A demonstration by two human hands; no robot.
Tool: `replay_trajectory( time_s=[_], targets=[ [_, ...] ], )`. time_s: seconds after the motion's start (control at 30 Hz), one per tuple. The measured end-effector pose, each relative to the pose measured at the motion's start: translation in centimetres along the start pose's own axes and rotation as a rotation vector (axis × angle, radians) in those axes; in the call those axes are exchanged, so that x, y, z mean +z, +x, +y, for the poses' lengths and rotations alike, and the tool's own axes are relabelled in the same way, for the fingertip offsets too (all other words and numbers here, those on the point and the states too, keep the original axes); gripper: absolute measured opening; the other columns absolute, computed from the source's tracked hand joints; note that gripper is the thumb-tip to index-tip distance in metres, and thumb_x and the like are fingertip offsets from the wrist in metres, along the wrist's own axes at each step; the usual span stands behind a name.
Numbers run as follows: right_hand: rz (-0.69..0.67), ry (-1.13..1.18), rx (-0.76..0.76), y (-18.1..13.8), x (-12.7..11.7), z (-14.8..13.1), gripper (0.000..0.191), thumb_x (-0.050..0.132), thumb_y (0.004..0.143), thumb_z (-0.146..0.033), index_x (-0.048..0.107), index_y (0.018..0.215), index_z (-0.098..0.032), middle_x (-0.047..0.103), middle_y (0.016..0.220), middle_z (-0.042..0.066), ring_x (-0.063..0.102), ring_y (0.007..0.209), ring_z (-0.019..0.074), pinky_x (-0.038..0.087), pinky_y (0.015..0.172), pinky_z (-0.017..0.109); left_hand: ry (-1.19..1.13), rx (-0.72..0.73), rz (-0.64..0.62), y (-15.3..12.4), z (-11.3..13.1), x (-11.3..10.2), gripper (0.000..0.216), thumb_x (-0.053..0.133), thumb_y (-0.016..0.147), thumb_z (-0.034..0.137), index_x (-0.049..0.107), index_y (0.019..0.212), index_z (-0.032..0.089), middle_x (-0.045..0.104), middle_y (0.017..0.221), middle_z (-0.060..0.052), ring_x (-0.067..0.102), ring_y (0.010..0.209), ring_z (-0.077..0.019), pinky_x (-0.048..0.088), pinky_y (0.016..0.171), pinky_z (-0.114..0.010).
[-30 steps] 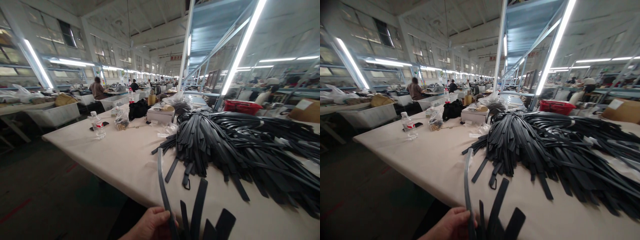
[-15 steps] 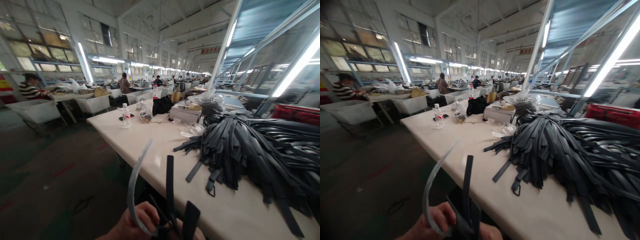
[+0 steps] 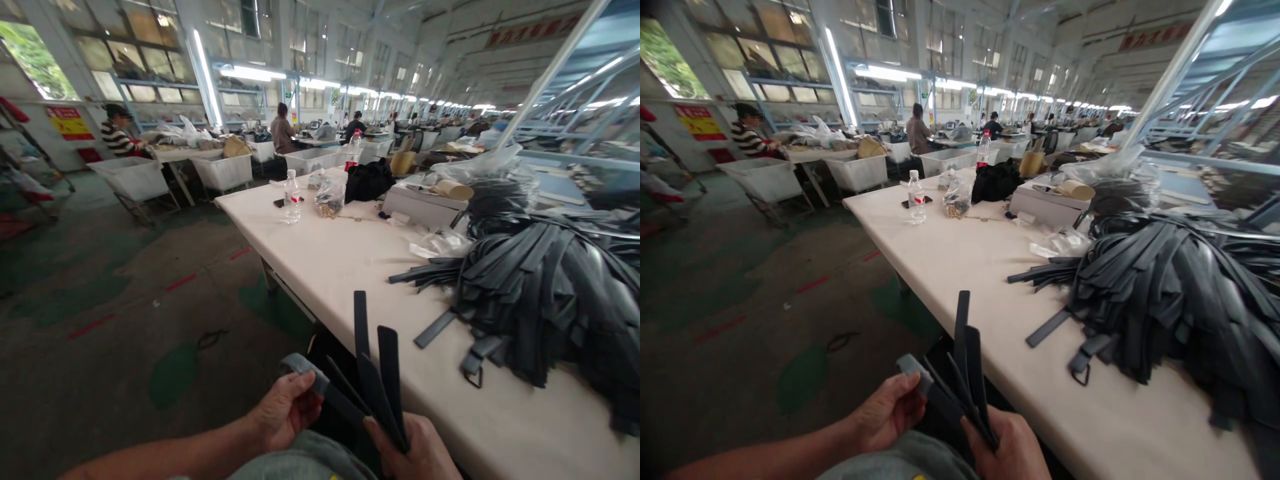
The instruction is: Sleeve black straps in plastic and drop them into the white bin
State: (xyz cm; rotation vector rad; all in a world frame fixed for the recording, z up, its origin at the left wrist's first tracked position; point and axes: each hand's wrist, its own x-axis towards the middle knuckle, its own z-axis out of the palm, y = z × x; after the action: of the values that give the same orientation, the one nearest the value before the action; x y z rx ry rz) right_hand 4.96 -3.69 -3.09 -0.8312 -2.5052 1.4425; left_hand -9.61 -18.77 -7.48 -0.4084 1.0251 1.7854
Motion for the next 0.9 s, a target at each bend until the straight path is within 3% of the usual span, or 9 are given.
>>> replay_trajectory(
  time_s=[0.2,0.33,0.43,0.63,0.77,0.9],
  targets=[
    [-0.091,-0.099,0.007,1.0,0.6,-1.7,0.038,0.048,0.088,-0.047,0.058,0.063,-0.020,0.058,0.052,-0.001,0.051,0.048,0.0130,0.035,0.046,0.022,0.193,-0.044,-0.195,0.8,-0.9,1.9,0.039,0.091,0.054,0.032,0.068,0.075,0.009,0.068,0.063,-0.003,0.062,0.053,-0.0099,0.049,0.051,-0.019],
    [-0.183,0.096,0.154,0.3,-0.6,0.1,0.043,0.045,0.090,-0.054,0.058,0.068,-0.019,0.063,0.058,0.000,0.058,0.048,0.0136,0.041,0.047,0.021,0.201,0.050,-0.108,1.8,0.3,2.3,0.032,0.088,0.060,0.028,0.069,0.079,0.012,0.071,0.070,-0.001,0.064,0.059,-0.0103,0.052,0.059,-0.021],
    [-0.111,0.078,0.215,-0.5,-1.4,1.4,0.046,0.046,0.089,-0.058,0.056,0.066,-0.019,0.063,0.054,0.000,0.059,0.047,0.0146,0.044,0.048,0.022,0.194,0.068,-0.088,2.0,0.4,2.7,0.029,0.086,0.062,0.027,0.070,0.082,0.013,0.071,0.072,-0.001,0.064,0.062,-0.0099,0.053,0.061,-0.021],
    [-0.050,0.064,0.150,-0.1,-0.9,0.9,0.045,0.046,0.089,-0.056,0.056,0.066,-0.020,0.062,0.055,-0.001,0.057,0.045,0.0136,0.041,0.046,0.023,0.289,-0.016,-0.220,1.4,-1.3,4.4,0.028,0.085,0.064,0.027,0.071,0.080,0.009,0.071,0.073,-0.004,0.063,0.061,-0.0101,0.051,0.059,-0.021],
    [-0.116,0.165,0.170,-1.0,-2.4,2.0,0.044,0.048,0.088,-0.058,0.060,0.073,-0.018,0.065,0.061,0.000,0.059,0.053,0.0141,0.044,0.050,0.022,0.280,0.073,-0.144,2.2,0.4,4.8,0.027,0.086,0.064,0.028,0.071,0.081,0.012,0.072,0.075,-0.003,0.063,0.062,-0.0097,0.052,0.061,-0.020],
    [-0.060,0.146,0.194,-1.8,-2.7,3.0,0.043,0.048,0.089,-0.057,0.059,0.073,-0.019,0.064,0.058,0.000,0.059,0.050,0.0149,0.045,0.049,0.024,0.318,0.023,-0.138,2.7,0.2,4.7,0.028,0.086,0.063,0.029,0.071,0.080,0.012,0.071,0.072,-0.003,0.064,0.060,-0.0105,0.052,0.061,-0.021]
  ],
)
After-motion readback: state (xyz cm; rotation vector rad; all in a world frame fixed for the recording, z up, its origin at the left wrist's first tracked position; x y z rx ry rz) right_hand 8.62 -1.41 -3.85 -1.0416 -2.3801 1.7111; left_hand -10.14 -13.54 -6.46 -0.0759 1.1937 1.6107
